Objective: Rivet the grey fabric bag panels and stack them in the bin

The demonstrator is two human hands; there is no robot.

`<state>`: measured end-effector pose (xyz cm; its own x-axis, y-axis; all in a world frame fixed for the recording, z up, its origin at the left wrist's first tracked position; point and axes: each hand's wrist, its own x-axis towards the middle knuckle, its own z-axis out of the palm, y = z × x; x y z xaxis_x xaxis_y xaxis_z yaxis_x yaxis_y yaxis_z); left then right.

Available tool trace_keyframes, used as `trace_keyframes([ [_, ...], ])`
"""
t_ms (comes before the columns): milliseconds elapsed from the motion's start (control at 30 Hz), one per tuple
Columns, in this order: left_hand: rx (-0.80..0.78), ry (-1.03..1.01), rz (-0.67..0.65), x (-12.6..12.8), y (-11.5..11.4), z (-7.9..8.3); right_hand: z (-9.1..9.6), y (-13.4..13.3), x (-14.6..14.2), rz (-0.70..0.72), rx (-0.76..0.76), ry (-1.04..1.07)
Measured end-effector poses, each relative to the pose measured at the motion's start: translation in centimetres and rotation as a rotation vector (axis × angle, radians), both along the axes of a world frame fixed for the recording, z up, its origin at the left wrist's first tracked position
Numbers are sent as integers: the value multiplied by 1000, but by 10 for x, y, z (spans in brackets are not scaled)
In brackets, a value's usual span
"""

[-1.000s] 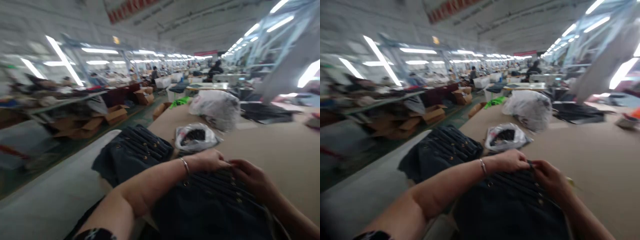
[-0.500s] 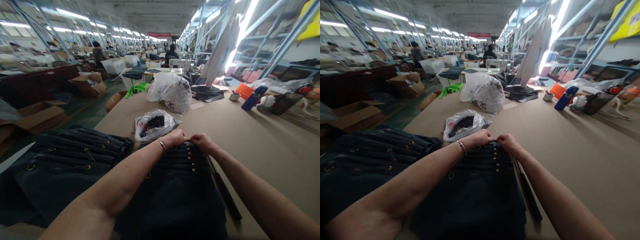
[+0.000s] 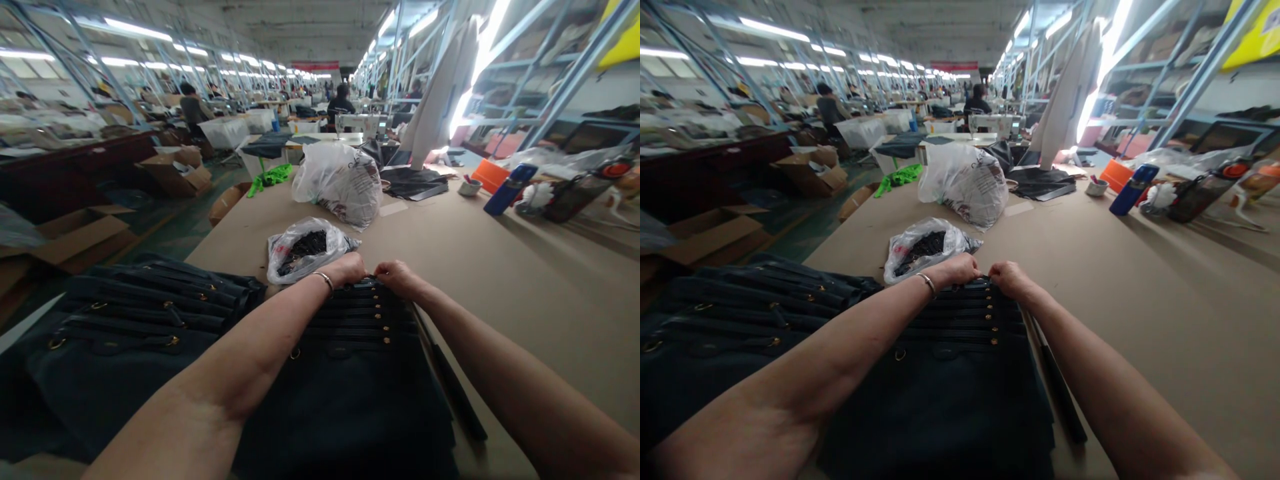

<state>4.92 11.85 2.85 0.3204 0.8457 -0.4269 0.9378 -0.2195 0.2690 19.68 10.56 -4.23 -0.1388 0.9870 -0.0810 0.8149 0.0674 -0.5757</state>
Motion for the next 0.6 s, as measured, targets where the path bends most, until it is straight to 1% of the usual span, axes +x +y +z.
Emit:
trace_keyframes([
  [100, -14, 35, -21, -2, 1, -2, -2, 2, -2, 30, -7, -22],
  [333, -20, 55, -39, -5, 2, -14, -9, 1, -6, 63, -24, -67],
  [600, -42, 46, -59, -6, 3, -18, -4, 0, -4, 131, -45, -117],
])
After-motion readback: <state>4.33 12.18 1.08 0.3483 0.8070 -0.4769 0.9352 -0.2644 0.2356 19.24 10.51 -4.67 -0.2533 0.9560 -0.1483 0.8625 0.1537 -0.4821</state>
